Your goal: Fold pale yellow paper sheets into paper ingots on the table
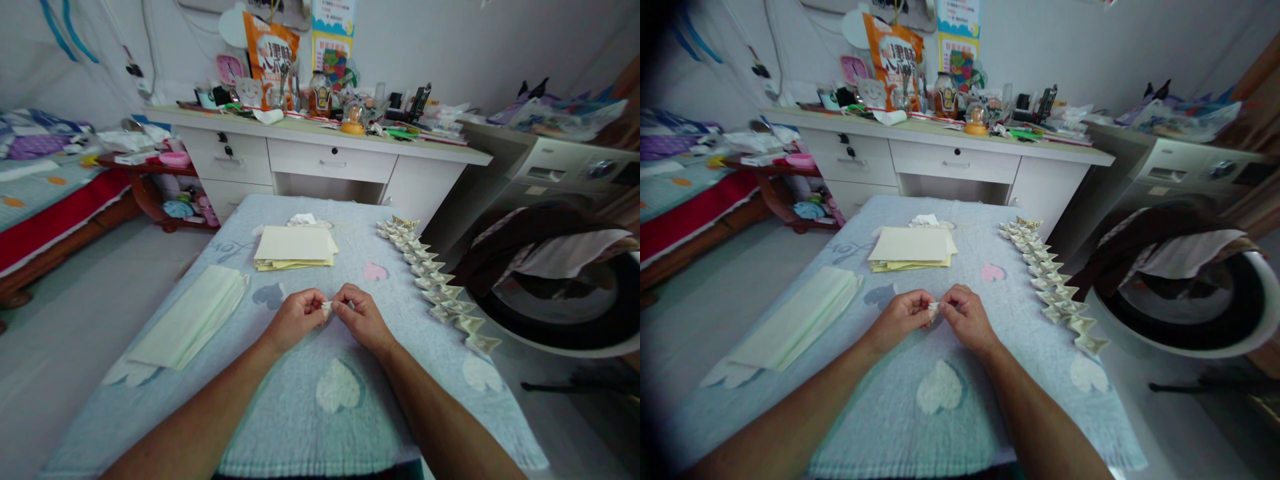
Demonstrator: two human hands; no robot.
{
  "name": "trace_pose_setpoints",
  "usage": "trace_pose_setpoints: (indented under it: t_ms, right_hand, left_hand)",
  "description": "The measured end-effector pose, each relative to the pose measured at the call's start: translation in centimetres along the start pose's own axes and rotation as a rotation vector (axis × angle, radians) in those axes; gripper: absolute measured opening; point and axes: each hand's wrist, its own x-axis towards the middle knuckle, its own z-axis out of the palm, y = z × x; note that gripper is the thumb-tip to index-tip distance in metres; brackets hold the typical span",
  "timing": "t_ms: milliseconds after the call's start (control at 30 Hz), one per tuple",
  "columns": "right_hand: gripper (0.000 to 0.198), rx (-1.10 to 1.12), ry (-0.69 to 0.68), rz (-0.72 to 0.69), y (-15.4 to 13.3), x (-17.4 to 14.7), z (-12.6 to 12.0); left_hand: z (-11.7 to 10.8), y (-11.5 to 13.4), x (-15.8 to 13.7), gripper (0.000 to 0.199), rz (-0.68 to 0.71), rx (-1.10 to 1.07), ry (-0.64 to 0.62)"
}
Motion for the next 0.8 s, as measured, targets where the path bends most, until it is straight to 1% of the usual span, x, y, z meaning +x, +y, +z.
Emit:
trace_pose_setpoints:
  t_ms: [133, 267, 467, 600, 700, 800]
  right_hand:
    - [0.023, 0.057, -0.031, 0.043, 0.05, -0.04, 0.11]
    - [0.022, 0.169, -0.107, 0.12, 0.11, -0.15, 0.41]
    - [0.027, 0.064, -0.178, 0.05, -0.05, -0.09, 0.77]
    - [0.026, 0.078, -0.208, 0.034, -0.12, -0.07, 0.84]
    - [0.026, 0.075, -0.202, 0.023, -0.13, -0.09, 0.76]
    - [0.024, 0.021, -0.198, -0.003, -0.16, -0.16, 0.68]
  left_hand:
    - [-0.12, 0.24, -0.06, 0.022, -0.032, -0.032, 0.01]
    - [-0.25, 0.43, -0.12, 0.019, -0.079, -0.104, 0.046]
    - [-0.26, -0.07, 0.07, 0.016, -0.052, -0.179, 0.108]
    - [0.02, -0.16, 0.15, 0.015, -0.048, -0.191, 0.099]
    - [0.17, 0.02, 0.11, 0.015, -0.041, -0.168, 0.087]
    - [0.05, 0.15, 0.13, 0.021, 0.027, -0.105, 0.105]
